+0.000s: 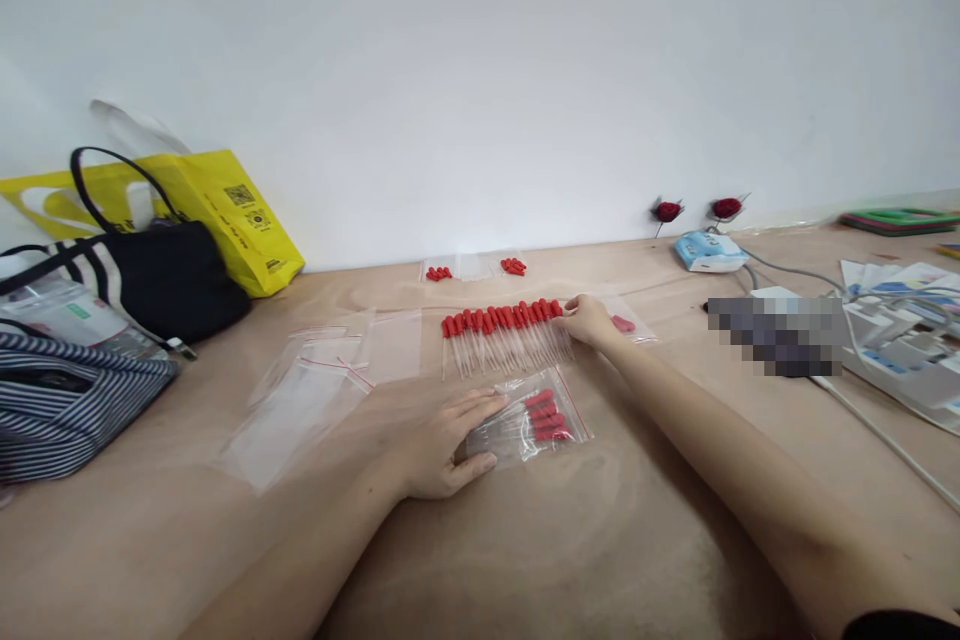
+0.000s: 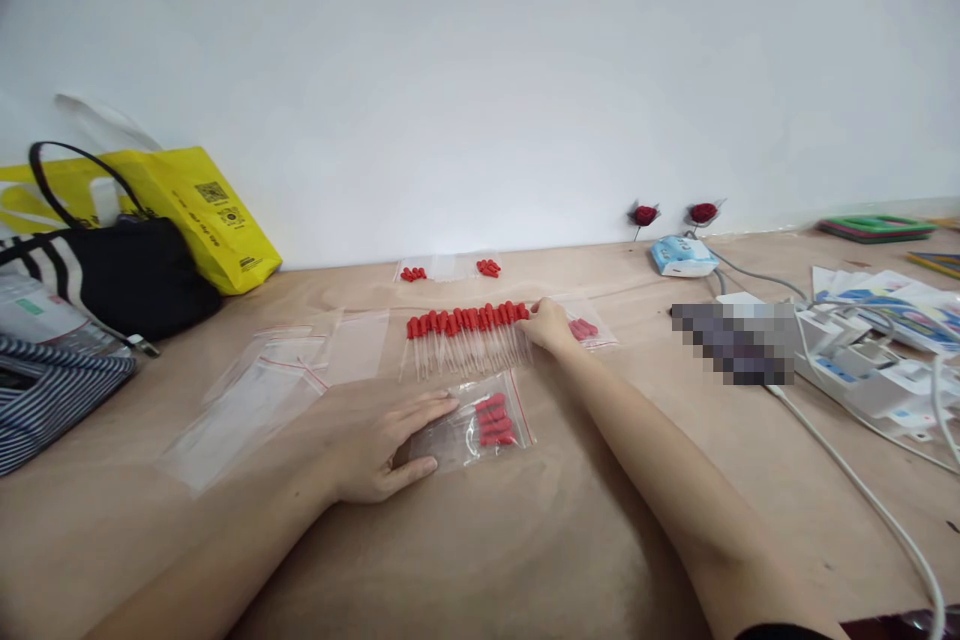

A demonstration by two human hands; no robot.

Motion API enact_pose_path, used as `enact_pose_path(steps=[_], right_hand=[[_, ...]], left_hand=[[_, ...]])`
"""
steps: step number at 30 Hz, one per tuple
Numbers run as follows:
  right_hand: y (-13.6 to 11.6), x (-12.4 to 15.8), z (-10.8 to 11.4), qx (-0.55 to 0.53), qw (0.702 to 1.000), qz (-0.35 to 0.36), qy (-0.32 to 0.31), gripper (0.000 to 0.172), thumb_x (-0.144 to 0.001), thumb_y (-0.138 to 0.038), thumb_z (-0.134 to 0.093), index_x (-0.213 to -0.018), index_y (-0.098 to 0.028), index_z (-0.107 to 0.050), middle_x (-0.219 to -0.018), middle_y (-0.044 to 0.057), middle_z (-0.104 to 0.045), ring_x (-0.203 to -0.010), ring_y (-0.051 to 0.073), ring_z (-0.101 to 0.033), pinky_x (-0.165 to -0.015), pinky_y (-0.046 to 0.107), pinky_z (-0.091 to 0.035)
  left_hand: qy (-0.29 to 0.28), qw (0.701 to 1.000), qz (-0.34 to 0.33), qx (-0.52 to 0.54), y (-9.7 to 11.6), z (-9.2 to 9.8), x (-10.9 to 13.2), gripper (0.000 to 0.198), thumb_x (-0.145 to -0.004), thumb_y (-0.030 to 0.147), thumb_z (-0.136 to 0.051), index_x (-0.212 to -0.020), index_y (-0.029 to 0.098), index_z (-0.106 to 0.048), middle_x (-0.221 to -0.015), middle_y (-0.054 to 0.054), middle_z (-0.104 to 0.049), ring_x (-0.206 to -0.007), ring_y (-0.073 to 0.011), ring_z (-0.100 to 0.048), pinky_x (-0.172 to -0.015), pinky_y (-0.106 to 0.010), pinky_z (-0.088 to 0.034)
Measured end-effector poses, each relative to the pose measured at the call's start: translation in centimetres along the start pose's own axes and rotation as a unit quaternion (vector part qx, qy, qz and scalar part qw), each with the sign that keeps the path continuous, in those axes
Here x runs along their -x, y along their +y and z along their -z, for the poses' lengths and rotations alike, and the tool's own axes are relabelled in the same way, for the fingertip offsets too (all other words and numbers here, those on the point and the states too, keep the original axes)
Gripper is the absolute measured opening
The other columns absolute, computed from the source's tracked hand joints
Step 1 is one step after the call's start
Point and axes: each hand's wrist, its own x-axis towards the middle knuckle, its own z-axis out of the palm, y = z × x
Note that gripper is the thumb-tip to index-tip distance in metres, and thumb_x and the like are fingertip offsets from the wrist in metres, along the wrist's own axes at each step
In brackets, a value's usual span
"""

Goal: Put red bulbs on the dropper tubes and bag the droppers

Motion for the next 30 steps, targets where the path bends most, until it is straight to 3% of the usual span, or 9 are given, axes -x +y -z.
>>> enact_pose_path(steps=[3, 6, 9, 12, 16, 23, 30], right_hand=[[-0.4, -0.3, -0.1, -0.016, 1.000, -0.017, -0.005, 0.025, -0.054, -0.017, -0.063, -0.078, -0.014, -0.059, -0.076, 0.012, -0.062, -0.083, 0.027, -0.058, -0.069, 0.032, -0.042], [-0.6, -0.2, 0.7, -0.053, 0.998, -0.024, -0.015, 0.035, -0.057, -0.018, -0.060, -0.092, -0.012, -0.057, -0.075, 0.010, -0.061, -0.079, 0.025, -0.059, -0.066, 0.031, -0.043], [-0.1, 0.8, 2.2, -0.107, 0.993, -0.015, -0.038, 0.052, -0.065, -0.022, -0.052, -0.115, -0.012, -0.042, -0.069, 0.004, -0.058, -0.061, 0.018, -0.057, -0.053, 0.028, -0.043], [1.0, 3.2, 3.6, -0.183, 0.980, 0.018, -0.071, 0.059, -0.070, -0.023, -0.045, -0.125, -0.017, -0.025, -0.061, -0.005, -0.050, -0.046, 0.012, -0.050, -0.043, 0.024, -0.040], [2.6, 7.0, 3.8, -0.346, 0.934, 0.064, -0.058, 0.055, -0.070, -0.029, -0.051, -0.118, -0.024, -0.024, -0.068, -0.006, -0.047, -0.046, 0.009, -0.048, -0.041, 0.023, -0.041], [2.9, 9.4, 2.3, -0.422, 0.905, 0.044, -0.010, 0.048, -0.070, -0.040, -0.056, -0.107, -0.026, -0.028, -0.075, -0.005, -0.046, -0.055, 0.011, -0.055, -0.052, 0.029, -0.049], [2.0, 10.1, 2.0, -0.496, 0.863, -0.043, -0.081, 0.038, -0.067, -0.045, -0.060, -0.089, -0.022, -0.040, -0.070, -0.003, -0.052, -0.058, 0.012, -0.058, -0.059, 0.030, -0.051]], left_hand=[[-0.003, 1.000, 0.007, -0.005, 0.2, 0.1, 0.0, 0.060, -0.078, 0.030, -0.051, -0.133, 0.023, -0.029, -0.138, -0.006, -0.035, -0.126, -0.0244, -0.031, -0.102, -0.044, -0.028], [-0.004, 1.000, 0.010, -0.006, 0.6, 0.4, 0.0, 0.059, -0.078, 0.029, -0.051, -0.133, 0.023, -0.030, -0.137, -0.006, -0.036, -0.125, -0.0241, -0.032, -0.102, -0.044, -0.029], [-0.005, 1.000, 0.013, -0.007, 0.9, 0.6, 0.0, 0.059, -0.078, 0.029, -0.051, -0.132, 0.023, -0.030, -0.137, -0.005, -0.036, -0.125, -0.0240, -0.033, -0.102, -0.044, -0.029], [-0.001, 1.000, 0.009, -0.009, 0.7, 0.5, 0.0, 0.059, -0.078, 0.029, -0.051, -0.133, 0.023, -0.030, -0.137, -0.006, -0.036, -0.125, -0.0240, -0.032, -0.102, -0.043, -0.029], [-0.003, 1.000, 0.004, -0.017, 0.3, 0.2, 0.0, 0.059, -0.079, 0.030, -0.050, -0.134, 0.023, -0.028, -0.139, -0.006, -0.033, -0.126, -0.0235, -0.031, -0.103, -0.043, -0.028], [-0.004, 1.000, 0.011, -0.021, 0.5, 0.3, 0.0, 0.060, -0.080, 0.030, -0.049, -0.134, 0.024, -0.026, -0.139, -0.005, -0.032, -0.126, -0.0228, -0.031, -0.104, -0.041, -0.028], [0.001, 1.000, 0.026, -0.003, 0.8, 0.5, 0.0, 0.064, -0.079, 0.029, -0.051, -0.135, 0.024, -0.022, -0.139, -0.005, -0.032, -0.124, -0.0248, -0.034, -0.102, -0.042, -0.030]])
